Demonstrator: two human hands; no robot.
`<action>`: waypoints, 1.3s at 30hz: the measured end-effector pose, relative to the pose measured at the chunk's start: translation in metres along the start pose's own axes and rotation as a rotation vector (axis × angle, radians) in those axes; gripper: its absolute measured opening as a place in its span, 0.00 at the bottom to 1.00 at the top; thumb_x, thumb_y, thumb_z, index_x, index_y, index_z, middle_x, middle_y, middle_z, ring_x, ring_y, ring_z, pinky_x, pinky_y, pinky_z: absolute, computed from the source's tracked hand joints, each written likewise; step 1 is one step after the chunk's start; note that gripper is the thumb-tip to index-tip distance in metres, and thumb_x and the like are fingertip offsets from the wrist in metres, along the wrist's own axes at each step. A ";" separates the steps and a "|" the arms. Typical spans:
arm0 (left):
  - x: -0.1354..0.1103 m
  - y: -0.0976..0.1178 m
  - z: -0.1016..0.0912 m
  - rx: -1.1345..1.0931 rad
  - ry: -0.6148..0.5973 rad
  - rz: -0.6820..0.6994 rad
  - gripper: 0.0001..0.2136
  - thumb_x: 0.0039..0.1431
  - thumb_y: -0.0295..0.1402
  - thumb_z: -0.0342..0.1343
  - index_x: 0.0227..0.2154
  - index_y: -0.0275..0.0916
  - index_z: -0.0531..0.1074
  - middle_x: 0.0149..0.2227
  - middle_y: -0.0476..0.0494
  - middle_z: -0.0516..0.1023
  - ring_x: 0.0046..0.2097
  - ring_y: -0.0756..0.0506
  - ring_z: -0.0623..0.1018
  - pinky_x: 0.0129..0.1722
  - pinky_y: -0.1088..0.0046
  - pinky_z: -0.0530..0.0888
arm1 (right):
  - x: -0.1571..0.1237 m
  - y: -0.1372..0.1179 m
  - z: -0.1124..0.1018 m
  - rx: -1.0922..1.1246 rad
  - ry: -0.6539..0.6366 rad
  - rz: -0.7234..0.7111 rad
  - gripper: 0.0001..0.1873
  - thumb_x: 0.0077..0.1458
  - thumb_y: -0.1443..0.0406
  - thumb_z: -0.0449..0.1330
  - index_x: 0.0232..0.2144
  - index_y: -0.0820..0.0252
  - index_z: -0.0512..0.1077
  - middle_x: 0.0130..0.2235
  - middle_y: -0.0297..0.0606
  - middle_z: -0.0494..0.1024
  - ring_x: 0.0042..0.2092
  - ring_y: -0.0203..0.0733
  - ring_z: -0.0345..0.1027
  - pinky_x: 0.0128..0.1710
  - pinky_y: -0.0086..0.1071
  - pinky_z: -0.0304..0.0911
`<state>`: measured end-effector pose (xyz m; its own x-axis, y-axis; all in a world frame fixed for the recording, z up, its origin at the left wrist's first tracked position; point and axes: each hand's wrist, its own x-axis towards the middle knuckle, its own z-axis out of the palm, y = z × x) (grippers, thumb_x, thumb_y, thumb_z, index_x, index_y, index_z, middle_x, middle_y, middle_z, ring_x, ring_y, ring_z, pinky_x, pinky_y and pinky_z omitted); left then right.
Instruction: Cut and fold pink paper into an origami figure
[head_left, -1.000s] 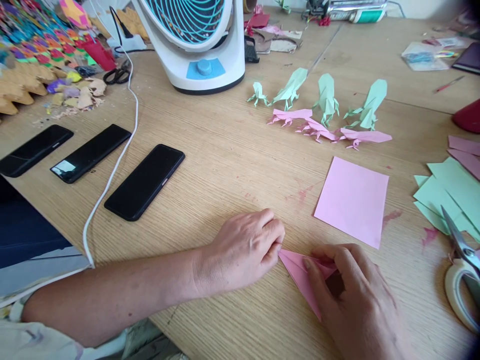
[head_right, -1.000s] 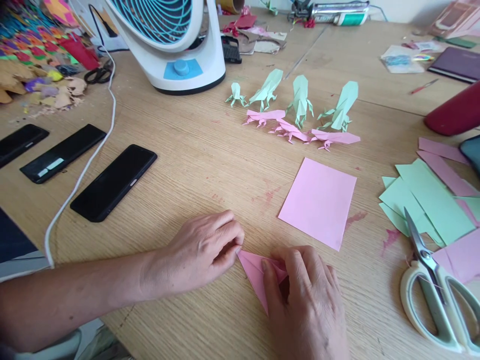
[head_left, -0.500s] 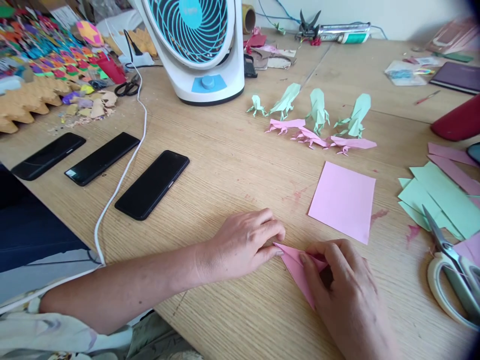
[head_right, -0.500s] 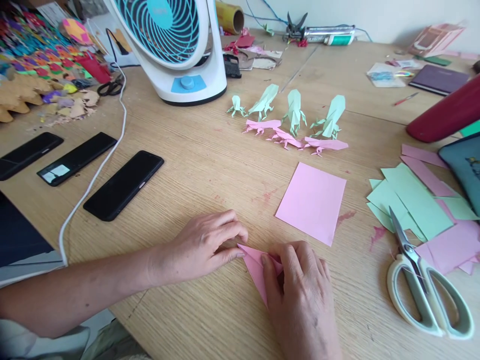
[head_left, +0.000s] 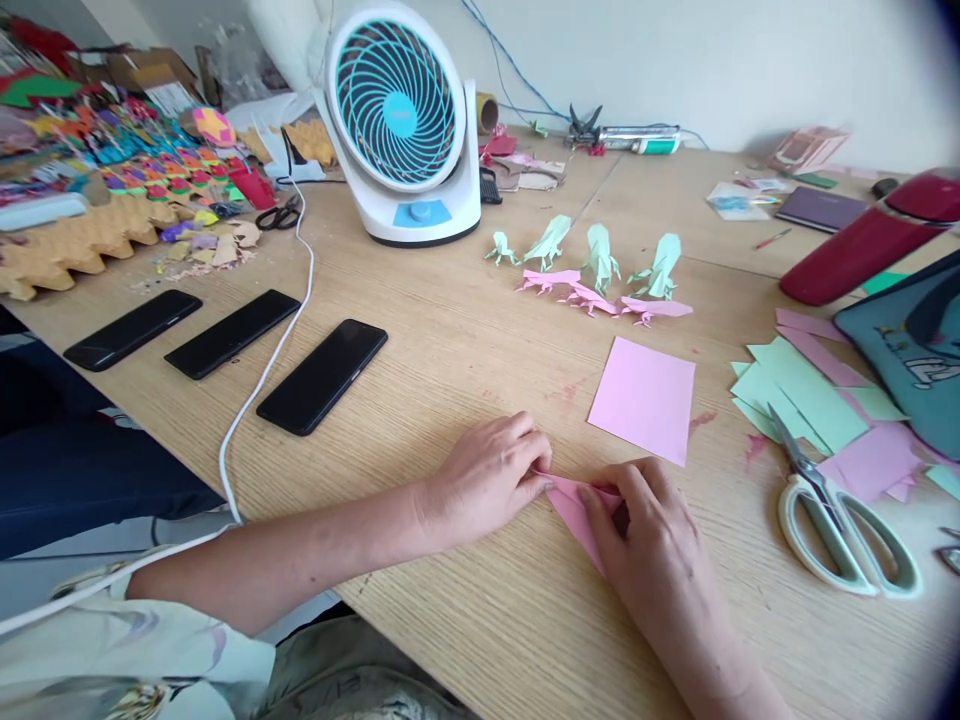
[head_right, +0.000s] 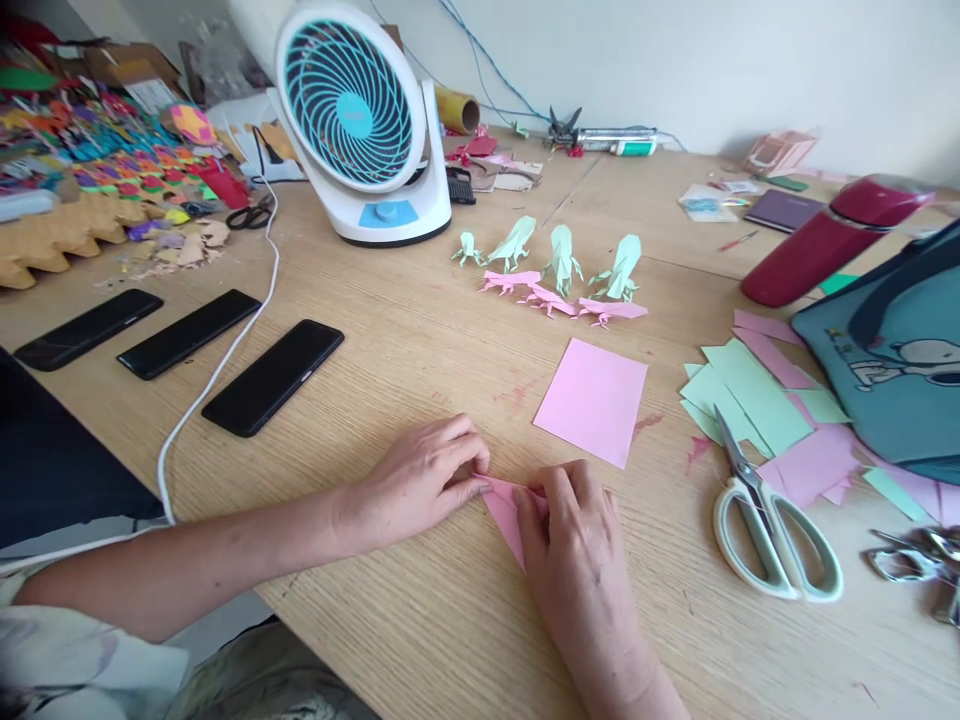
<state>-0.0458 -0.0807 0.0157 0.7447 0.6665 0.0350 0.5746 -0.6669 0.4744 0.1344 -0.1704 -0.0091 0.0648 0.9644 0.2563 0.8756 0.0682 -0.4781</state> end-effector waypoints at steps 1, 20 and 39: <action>0.000 0.000 0.001 -0.008 0.006 -0.003 0.07 0.61 0.35 0.58 0.32 0.37 0.70 0.36 0.47 0.70 0.38 0.48 0.72 0.37 0.72 0.67 | 0.000 0.000 -0.001 0.021 0.008 0.004 0.05 0.61 0.65 0.57 0.31 0.57 0.68 0.32 0.36 0.68 0.32 0.41 0.64 0.33 0.35 0.61; 0.033 0.008 -0.007 -0.472 -0.247 0.097 0.09 0.61 0.36 0.57 0.31 0.34 0.74 0.28 0.50 0.73 0.31 0.51 0.70 0.29 0.77 0.63 | 0.002 0.008 -0.013 0.371 0.246 -0.043 0.03 0.58 0.66 0.60 0.34 0.57 0.68 0.34 0.34 0.70 0.35 0.39 0.66 0.36 0.33 0.64; 0.026 -0.006 0.001 -0.604 -0.199 0.147 0.09 0.64 0.26 0.50 0.38 0.33 0.76 0.28 0.48 0.74 0.27 0.54 0.72 0.29 0.80 0.67 | 0.005 0.009 -0.012 0.436 -0.138 0.203 0.12 0.60 0.57 0.56 0.29 0.57 0.72 0.26 0.31 0.66 0.26 0.36 0.58 0.25 0.29 0.54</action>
<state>-0.0294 -0.0603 0.0127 0.8832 0.4690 0.0013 0.2129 -0.4033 0.8900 0.1482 -0.1679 -0.0025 0.1234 0.9921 0.0218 0.5688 -0.0527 -0.8208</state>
